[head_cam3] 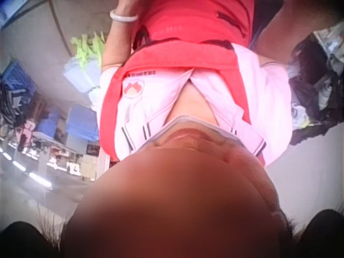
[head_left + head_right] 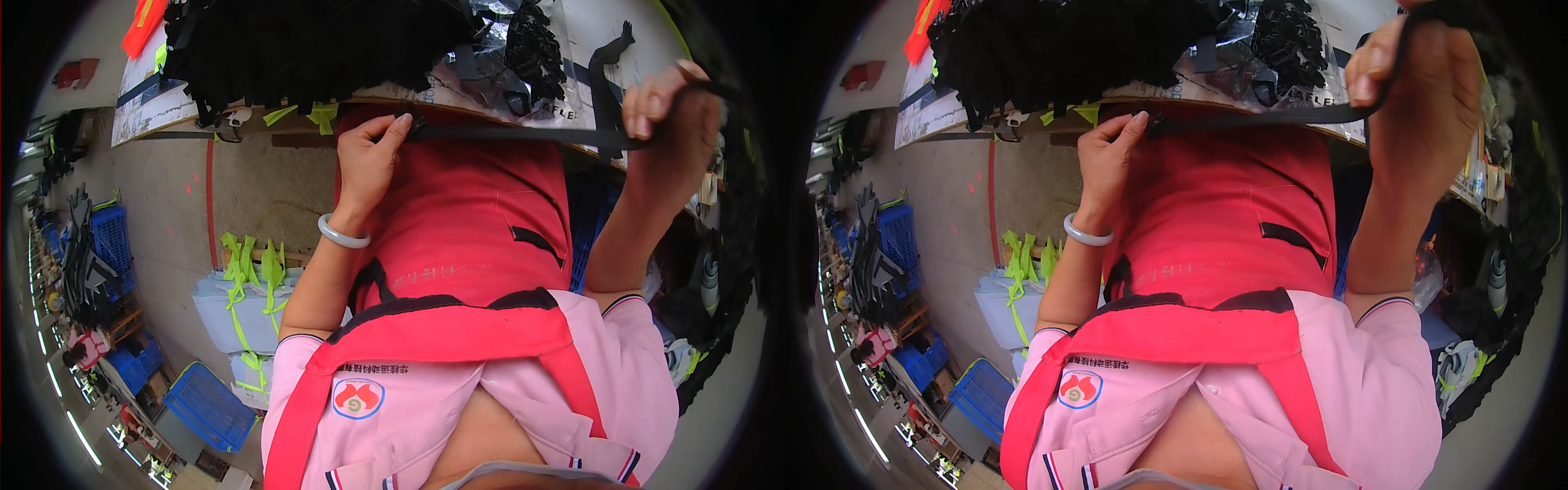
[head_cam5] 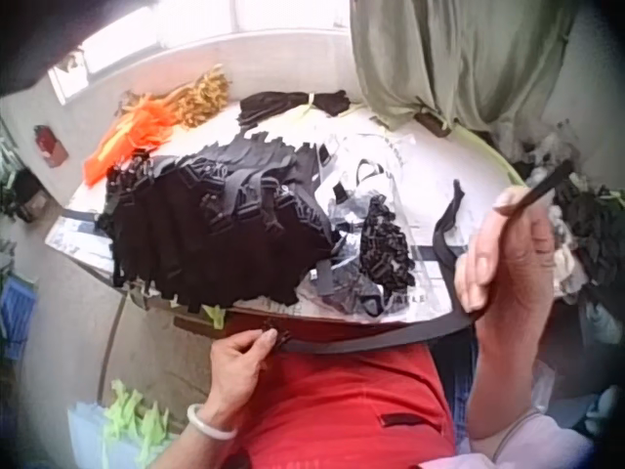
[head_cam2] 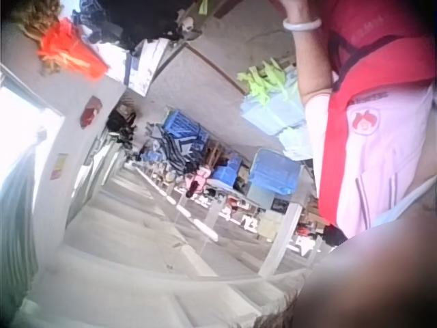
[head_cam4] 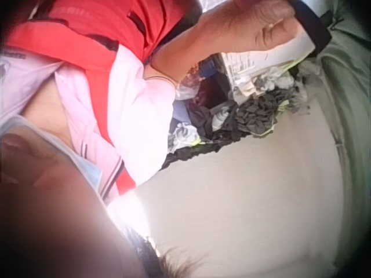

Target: Bundling black fabric straps with plastic buckles using neon yellow fabric strips in a workshop.

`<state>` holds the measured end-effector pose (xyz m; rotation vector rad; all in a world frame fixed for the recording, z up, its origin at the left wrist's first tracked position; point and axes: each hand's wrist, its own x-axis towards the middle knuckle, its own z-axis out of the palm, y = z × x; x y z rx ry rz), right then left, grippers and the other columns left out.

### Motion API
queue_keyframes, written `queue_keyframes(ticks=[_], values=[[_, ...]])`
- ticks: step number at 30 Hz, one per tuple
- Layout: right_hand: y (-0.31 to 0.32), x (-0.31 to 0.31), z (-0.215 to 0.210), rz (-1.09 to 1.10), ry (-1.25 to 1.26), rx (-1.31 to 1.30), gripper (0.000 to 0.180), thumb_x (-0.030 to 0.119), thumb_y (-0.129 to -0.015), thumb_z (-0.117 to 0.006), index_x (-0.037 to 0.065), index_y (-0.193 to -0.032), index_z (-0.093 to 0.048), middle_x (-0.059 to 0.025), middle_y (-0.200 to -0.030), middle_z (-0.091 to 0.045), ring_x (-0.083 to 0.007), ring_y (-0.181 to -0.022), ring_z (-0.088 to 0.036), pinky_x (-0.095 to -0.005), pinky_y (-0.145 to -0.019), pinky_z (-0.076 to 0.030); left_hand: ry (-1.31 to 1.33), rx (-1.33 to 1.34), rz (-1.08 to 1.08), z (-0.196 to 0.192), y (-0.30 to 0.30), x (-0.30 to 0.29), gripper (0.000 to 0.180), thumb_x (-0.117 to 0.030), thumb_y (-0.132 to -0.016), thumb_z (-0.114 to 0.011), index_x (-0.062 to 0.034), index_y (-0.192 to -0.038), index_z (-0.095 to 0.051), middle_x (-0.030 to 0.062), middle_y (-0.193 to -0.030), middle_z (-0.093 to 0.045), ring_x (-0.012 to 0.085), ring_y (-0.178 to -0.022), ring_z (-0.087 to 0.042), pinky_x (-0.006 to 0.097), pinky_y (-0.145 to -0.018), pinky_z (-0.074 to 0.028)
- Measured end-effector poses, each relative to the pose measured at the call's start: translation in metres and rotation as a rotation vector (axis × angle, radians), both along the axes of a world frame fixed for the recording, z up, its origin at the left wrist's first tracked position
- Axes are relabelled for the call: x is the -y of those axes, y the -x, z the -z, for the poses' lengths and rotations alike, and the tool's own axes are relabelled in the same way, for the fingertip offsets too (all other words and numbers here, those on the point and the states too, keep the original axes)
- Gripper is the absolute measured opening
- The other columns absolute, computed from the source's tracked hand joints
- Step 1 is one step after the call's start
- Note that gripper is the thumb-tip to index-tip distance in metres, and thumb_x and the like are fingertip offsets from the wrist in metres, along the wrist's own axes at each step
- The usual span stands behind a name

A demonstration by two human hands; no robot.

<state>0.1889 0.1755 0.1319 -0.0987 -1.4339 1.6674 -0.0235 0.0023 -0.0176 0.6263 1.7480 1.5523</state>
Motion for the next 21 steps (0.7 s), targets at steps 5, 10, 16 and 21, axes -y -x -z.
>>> queue_keyframes(ticks=[5, 10, 16, 21], values=[[0.043, 0.047, 0.098, -0.164, 0.279, 0.75, 0.016, 0.019, -0.093, -0.063, 0.003, -0.092, -0.063, 0.0038, -0.074, -0.06, 0.0001, -0.062, -0.052, -0.0149, -0.054, -0.041, -0.074, 0.101, 0.042, -0.003, -0.007, 0.002, 0.02, -0.018, -0.089, -0.068, 0.0013, -0.081, -0.068, -0.0044, -0.062, -0.055, 0.0016, -0.055, -0.043, 0.019, -0.048, -0.033], [0.045, 0.071, 0.133, -0.226, 0.543, 0.824, 0.015, 0.018, -0.092, -0.06, 0.005, -0.084, -0.06, 0.0033, -0.069, -0.058, -0.0005, -0.057, -0.049, -0.0164, -0.05, -0.038, -0.096, 0.01, 0.017, -0.002, -0.01, 0.006, 0.017, -0.014, -0.089, -0.067, 0.0027, -0.087, -0.069, -0.0031, -0.066, -0.059, 0.0027, -0.06, -0.047, 0.019, -0.052, -0.037], [0.058, 0.081, 0.122, -0.248, 0.625, 0.791, 0.016, 0.019, -0.092, -0.06, 0.007, -0.082, -0.057, 0.0021, -0.066, -0.058, -0.0023, -0.054, -0.05, -0.0171, -0.048, -0.039, -0.226, -0.185, -0.039, 0.013, -0.015, 0.006, 0.016, -0.008, -0.087, -0.067, 0.0043, -0.097, -0.068, 0.0038, -0.082, -0.065, 0.0071, -0.075, -0.056, 0.021, -0.066, -0.045], [0.065, 0.084, 0.123, -0.285, 0.652, 0.684, 0.018, 0.023, -0.094, -0.058, 0.006, -0.089, -0.056, -0.0027, -0.062, -0.059, -0.0068, -0.045, -0.053, -0.0188, -0.041, -0.042, -0.264, -0.038, -0.06, 0.008, -0.015, 0.007, 0.018, -0.005, -0.087, -0.066, 0.0041, -0.102, -0.067, 0.0058, -0.092, -0.065, 0.0111, -0.085, -0.06, 0.022, -0.074, -0.047]])
